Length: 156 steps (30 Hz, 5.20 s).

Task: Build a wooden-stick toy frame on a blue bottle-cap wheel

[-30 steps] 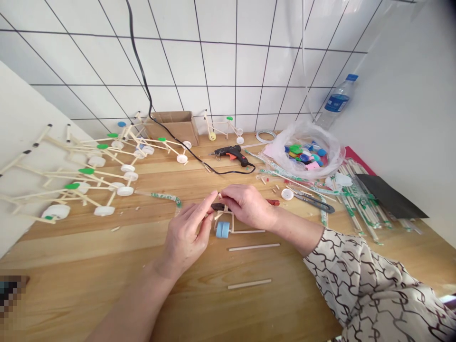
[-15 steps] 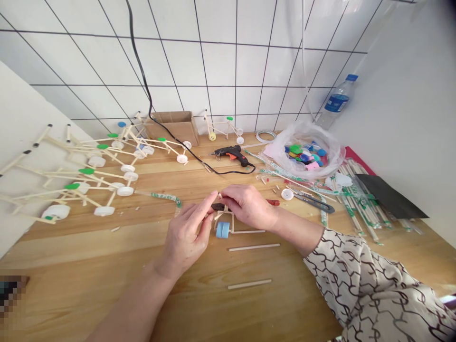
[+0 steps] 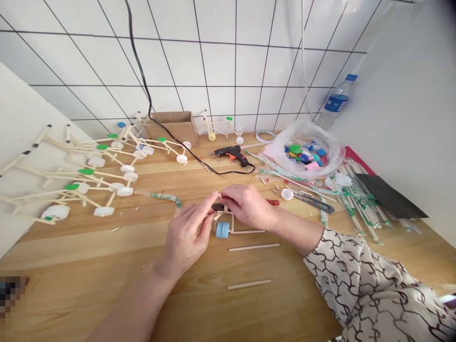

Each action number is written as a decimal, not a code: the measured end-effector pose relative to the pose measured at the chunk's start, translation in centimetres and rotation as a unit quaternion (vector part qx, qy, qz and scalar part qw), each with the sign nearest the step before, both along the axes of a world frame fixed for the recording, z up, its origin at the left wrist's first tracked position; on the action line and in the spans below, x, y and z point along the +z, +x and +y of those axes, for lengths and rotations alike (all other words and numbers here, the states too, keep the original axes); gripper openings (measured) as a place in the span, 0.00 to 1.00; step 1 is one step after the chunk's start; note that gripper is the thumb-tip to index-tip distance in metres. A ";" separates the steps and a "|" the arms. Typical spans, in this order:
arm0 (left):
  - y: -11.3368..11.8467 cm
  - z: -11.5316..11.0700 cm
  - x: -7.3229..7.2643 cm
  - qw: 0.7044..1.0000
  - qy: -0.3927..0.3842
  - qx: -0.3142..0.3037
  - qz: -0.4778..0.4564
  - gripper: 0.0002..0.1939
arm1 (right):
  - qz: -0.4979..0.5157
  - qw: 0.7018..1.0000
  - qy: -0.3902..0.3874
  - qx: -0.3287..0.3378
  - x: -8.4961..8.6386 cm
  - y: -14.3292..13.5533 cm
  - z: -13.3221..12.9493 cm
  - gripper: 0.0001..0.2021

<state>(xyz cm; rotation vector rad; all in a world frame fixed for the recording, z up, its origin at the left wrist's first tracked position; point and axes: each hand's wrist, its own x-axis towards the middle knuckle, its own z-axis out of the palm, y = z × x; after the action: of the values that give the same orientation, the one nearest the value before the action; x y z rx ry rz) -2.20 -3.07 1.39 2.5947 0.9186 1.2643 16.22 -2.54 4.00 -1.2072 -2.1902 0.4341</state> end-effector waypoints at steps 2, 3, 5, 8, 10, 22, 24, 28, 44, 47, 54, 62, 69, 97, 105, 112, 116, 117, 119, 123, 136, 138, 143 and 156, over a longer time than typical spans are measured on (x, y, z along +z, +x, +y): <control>0.1 0.0 0.1 1.000 0.000 -0.005 -0.002 0.29 | -0.003 1.000 -0.002 -0.002 0.0 0.0 0.0 0.08; 0.1 0.0 0.1 1.000 0.000 -0.006 -0.003 0.29 | -0.005 1.000 -0.002 -0.004 0.1 0.0 0.0 0.08; 0.1 0.0 0.1 1.000 -0.002 -0.008 -0.003 0.29 | -0.007 1.000 -0.003 -0.005 0.1 0.0 0.0 0.08; 0.1 0.0 0.1 1.000 -0.004 -0.010 -0.004 0.29 | -0.007 1.000 -0.004 -0.005 0.1 0.0 0.0 0.08; 0.1 0.0 0.1 1.000 -0.003 -0.012 -0.005 0.29 | -0.007 1.000 -0.004 -0.005 0.1 0.0 0.0 0.08; 0.0 0.1 0.1 1.000 0.017 -0.014 0.009 0.29 | 0.009 1.000 -0.005 -0.008 0.2 -0.1 -0.2 0.08; 0.1 0.1 0.1 1.000 0.018 -0.011 0.012 0.29 | 0.016 1.000 -0.001 -0.010 0.3 -0.1 -0.2 0.08; 0.1 0.1 0.2 1.000 0.017 -0.011 0.012 0.29 | 0.024 1.000 0.013 -0.005 0.4 -0.1 -0.2 0.08; 0.1 0.0 0.3 1.000 0.016 -0.017 0.005 0.30 | -0.005 1.000 0.002 -0.009 0.2 -0.1 0.0 0.08; 0.1 0.0 0.4 1.000 0.016 -0.016 0.010 0.29 | -0.004 1.000 0.003 -0.009 0.2 -0.1 0.0 0.08; 0.1 0.0 0.4 1.000 0.014 -0.013 0.012 0.29 | 0.000 1.000 -0.009 -0.007 0.3 -0.1 -0.1 0.08; 0.1 0.0 0.5 1.000 0.012 -0.017 0.012 0.29 | 0.003 1.000 -0.009 -0.005 0.3 -0.1 -0.1 0.08; 0.0 0.1 0.3 1.000 0.017 -0.014 0.006 0.29 | 0.007 1.000 -0.007 -0.004 0.3 0.0 -0.3 0.08; 0.1 -0.1 2.0 0.959 -0.257 0.118 -0.013 0.10 | -0.066 0.987 -0.083 -0.122 2.5 2.1 0.3 0.07; 0.2 0.1 1.9 0.914 -0.390 0.105 0.041 0.14 | -0.211 0.958 -0.191 -0.046 3.9 2.7 -0.5 0.04; 0.6 0.1 2.0 0.901 -0.417 0.089 0.082 0.17 | -0.258 0.946 -0.191 0.033 3.6 1.9 -1.4 0.09; 0.8 0.1 2.0 0.894 -0.430 0.089 0.085 0.17 | -0.263 0.942 -0.204 0.045 3.3 1.5 -1.5 0.09; 0.8 0.1 2.0 0.891 -0.438 0.087 0.084 0.17 | -0.263 0.941 -0.206 0.048 3.2 1.5 -1.5 0.09; 0.9 0.1 2.1 0.880 -0.460 0.083 0.078 0.17 | -0.264 0.940 -0.211 0.052 3.0 1.4 -1.4 0.09; 1.0 0.3 2.4 0.858 -0.501 0.084 0.071 0.18 | -0.271 0.931 -0.237 0.057 3.2 1.2 -1.3 0.08; 0.7 0.7 2.2 0.832 -0.543 0.102 0.043 0.17 | -0.263 0.926 -0.267 0.056 3.5 1.2 -1.2 0.13; 0.6 0.8 2.2 0.830 -0.547 0.101 0.040 0.16 | -0.256 0.927 -0.268 0.052 3.5 1.1 -1.3 0.13; 0.4 1.1 2.6 0.825 -0.554 0.104 0.041 0.15 | -0.247 0.929 -0.274 0.041 3.5 0.8 -1.3 0.14; -0.9 1.9 2.6 0.846 -0.518 0.122 0.042 0.18 | -0.224 0.947 -0.226 0.042 2.4 0.1 -1.5 0.14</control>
<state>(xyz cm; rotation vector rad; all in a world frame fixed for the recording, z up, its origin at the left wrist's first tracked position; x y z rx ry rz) -3.12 -1.21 4.00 1.6860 1.4466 0.4168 16.32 -4.03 6.37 -1.5829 -2.6255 0.7963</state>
